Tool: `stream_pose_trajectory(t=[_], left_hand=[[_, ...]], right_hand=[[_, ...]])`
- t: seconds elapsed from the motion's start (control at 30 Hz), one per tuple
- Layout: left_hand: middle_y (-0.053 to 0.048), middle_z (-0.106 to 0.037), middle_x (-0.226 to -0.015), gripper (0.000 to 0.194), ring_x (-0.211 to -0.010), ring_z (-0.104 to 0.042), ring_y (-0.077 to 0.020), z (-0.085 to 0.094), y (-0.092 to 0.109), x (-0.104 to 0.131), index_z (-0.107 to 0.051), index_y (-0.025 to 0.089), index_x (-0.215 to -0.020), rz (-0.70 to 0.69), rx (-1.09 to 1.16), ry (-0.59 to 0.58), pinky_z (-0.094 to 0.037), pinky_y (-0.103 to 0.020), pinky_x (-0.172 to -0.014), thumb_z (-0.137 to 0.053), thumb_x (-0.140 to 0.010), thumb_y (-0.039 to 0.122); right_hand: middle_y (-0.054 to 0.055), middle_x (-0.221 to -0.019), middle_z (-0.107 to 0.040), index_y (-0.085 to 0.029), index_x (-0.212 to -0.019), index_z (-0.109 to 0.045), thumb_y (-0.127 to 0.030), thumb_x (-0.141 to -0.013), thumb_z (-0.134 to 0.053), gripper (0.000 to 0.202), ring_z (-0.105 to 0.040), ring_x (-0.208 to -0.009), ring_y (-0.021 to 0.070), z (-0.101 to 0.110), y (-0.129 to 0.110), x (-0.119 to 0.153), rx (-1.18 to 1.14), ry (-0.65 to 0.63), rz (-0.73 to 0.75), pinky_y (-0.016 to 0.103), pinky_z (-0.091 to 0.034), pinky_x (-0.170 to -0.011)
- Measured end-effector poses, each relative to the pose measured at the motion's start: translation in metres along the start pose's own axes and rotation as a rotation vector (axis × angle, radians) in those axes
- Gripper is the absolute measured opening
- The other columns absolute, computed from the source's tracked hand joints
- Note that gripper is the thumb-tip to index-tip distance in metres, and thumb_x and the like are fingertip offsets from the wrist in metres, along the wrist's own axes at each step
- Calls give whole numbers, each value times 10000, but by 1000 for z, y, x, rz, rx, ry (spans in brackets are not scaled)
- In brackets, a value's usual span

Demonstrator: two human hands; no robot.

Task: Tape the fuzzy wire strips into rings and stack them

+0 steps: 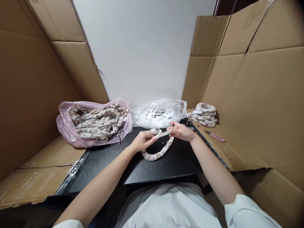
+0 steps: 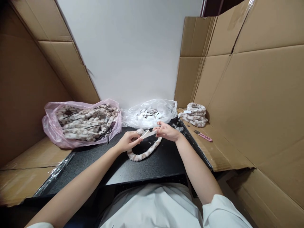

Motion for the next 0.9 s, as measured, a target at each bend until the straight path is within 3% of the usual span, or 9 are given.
stream_pose_trajectory(t=[0.13, 0.3, 0.4, 0.53, 0.7, 0.83, 0.9], left_hand=[[-16, -534, -632, 282, -570, -464, -104, 2, -1, 0, -677, 129, -738, -63, -33, -18, -342, -213, -548, -529, -859, 337], [-11, -533, -607, 304, -551, -451, -98, 3, -9, -2, -673, 128, -715, 19, -41, 88, -332, -217, -545, -541, -864, 357], [2, -517, -569, 318, -535, -439, -97, -1, -12, -3, -667, 135, -683, 50, -50, 85, -312, -223, -539, -560, -854, 381], [3, -506, -567, 327, -536, -434, -100, -8, -9, -1, -648, 137, -658, 50, -42, -12, -299, -225, -539, -541, -858, 372], [-14, -537, -641, 139, -601, -482, -120, -10, -1, 0, -653, 134, -720, 5, -22, -84, -331, -222, -578, -550, -783, 205], [-10, -527, -622, 144, -590, -469, -120, -11, 1, -2, -633, 138, -682, 19, -37, -63, -325, -228, -575, -530, -773, 180], [-15, -539, -641, 148, -609, -478, -124, -10, 2, -2, -629, 139, -681, 17, -39, -45, -330, -230, -588, -526, -778, 180]], right_hand=[[-49, -828, -602, -233, -909, -352, -189, -670, -794, 505, -583, -645, 62, 14, -4, 2, -49, 16, 10, 220, -492, -673], [-50, -800, -571, -231, -901, -359, -202, -720, -758, 439, -569, -678, 73, -5, -11, 20, -26, -68, 19, 226, -466, -692], [-41, -807, -569, -233, -893, -363, -219, -721, -753, 426, -561, -694, 82, -10, -10, 36, 17, -40, 5, 222, -444, -668], [-60, -792, -541, -241, -893, -382, -276, -679, -760, 436, -513, -647, 71, 8, -2, 52, 134, 203, -23, 230, -446, -658], [-36, -772, -530, -227, -905, -459, -363, -717, -653, 302, -516, -678, 117, 30, -1, 60, 583, 487, -22, 283, -458, -669], [29, -839, -549, -205, -861, -525, -346, -749, -593, 192, -534, -809, 195, 13, -28, 56, 1144, 730, 290, 364, -446, -768], [59, -905, -561, -201, -861, -544, -337, -760, -597, 178, -535, -889, 223, -8, -37, 47, 1327, 742, 415, 378, -433, -825]])
Point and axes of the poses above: each hand's wrist, its own x-axis away from the middle knuckle, its own z-axis out of the back of the hand, y = z × x, the point moved 3 cm from there along -x, towards the middle knuckle
